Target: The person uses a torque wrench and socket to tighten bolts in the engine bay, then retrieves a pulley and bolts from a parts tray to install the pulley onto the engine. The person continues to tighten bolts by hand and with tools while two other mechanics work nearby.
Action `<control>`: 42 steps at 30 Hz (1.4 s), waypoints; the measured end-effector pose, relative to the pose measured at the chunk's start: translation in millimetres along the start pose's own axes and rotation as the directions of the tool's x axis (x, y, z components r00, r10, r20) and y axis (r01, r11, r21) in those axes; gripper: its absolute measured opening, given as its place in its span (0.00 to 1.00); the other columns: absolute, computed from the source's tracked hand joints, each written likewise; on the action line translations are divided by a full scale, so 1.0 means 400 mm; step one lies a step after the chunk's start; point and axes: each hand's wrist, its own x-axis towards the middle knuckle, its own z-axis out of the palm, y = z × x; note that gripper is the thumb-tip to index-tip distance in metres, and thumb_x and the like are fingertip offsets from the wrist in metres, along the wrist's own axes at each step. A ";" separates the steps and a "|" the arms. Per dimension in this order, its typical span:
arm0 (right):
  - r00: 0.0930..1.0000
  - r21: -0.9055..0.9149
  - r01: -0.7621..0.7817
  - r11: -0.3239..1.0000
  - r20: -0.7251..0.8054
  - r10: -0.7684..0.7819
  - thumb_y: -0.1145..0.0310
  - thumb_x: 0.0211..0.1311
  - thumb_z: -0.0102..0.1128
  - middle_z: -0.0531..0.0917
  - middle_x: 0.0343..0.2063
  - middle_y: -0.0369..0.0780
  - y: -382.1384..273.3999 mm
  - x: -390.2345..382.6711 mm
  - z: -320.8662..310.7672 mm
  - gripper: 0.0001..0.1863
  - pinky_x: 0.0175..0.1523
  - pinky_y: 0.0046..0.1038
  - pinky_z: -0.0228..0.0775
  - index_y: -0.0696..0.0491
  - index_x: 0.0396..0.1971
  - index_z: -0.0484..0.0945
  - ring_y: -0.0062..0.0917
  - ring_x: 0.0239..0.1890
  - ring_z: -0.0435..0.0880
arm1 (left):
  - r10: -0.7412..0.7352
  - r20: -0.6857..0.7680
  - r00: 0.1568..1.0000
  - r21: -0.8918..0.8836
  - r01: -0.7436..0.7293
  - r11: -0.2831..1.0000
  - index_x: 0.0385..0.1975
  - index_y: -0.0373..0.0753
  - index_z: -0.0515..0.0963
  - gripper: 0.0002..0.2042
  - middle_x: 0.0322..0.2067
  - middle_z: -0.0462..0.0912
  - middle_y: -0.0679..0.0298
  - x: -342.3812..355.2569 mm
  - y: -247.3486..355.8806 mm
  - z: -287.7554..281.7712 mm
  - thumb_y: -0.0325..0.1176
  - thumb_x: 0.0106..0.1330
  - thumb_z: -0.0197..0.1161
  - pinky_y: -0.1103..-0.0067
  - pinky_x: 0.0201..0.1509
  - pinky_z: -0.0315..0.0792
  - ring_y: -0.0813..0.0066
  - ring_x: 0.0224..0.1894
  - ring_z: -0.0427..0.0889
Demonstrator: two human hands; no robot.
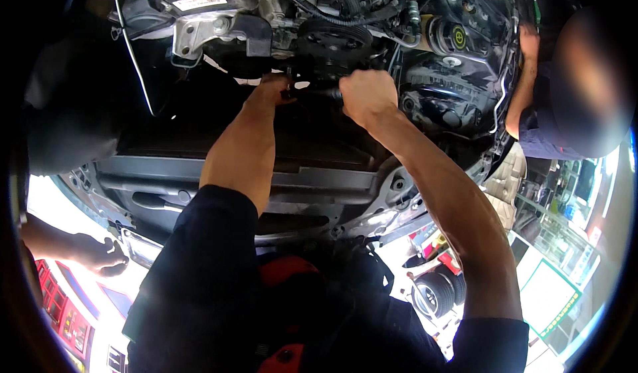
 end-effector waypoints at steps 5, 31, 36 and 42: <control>0.999 0.017 -0.015 1.000 -0.042 0.016 0.66 0.45 0.66 0.86 0.27 0.43 0.016 -0.002 0.048 0.08 0.37 0.37 0.79 0.51 0.26 0.86 0.38 0.32 0.87 | 0.065 -0.031 0.997 0.025 -0.065 0.998 0.32 0.38 0.76 0.03 0.39 0.72 0.60 -0.049 -0.019 0.018 0.27 0.61 0.61 0.64 0.35 0.82 0.63 0.39 0.75; 0.985 0.090 -0.133 0.987 0.122 0.121 0.63 0.50 0.65 0.87 0.37 0.44 0.036 0.015 0.052 0.12 0.46 0.36 0.80 0.52 0.34 0.87 0.38 0.41 0.87 | 0.067 -0.142 0.988 0.034 -0.063 0.997 0.42 0.35 0.76 0.09 0.46 0.74 0.56 -0.129 -0.006 0.050 0.34 0.69 0.61 0.59 0.42 0.84 0.58 0.45 0.78; 0.982 0.103 -0.133 0.986 0.149 0.117 0.62 0.50 0.66 0.87 0.36 0.44 0.039 0.016 0.010 0.13 0.46 0.35 0.79 0.52 0.34 0.86 0.38 0.42 0.87 | 0.130 -0.209 0.969 0.092 -0.113 0.989 0.47 0.37 0.74 0.13 0.39 0.77 0.55 -0.101 0.025 0.015 0.32 0.66 0.64 0.58 0.38 0.83 0.56 0.37 0.80; 0.989 0.110 -0.127 0.986 0.091 0.117 0.62 0.50 0.66 0.87 0.36 0.44 0.051 0.016 0.044 0.12 0.46 0.36 0.79 0.52 0.33 0.86 0.37 0.42 0.87 | 0.083 -0.251 0.964 0.042 -0.075 0.996 0.41 0.36 0.77 0.08 0.42 0.76 0.54 -0.134 0.028 0.058 0.32 0.67 0.62 0.55 0.41 0.83 0.55 0.41 0.79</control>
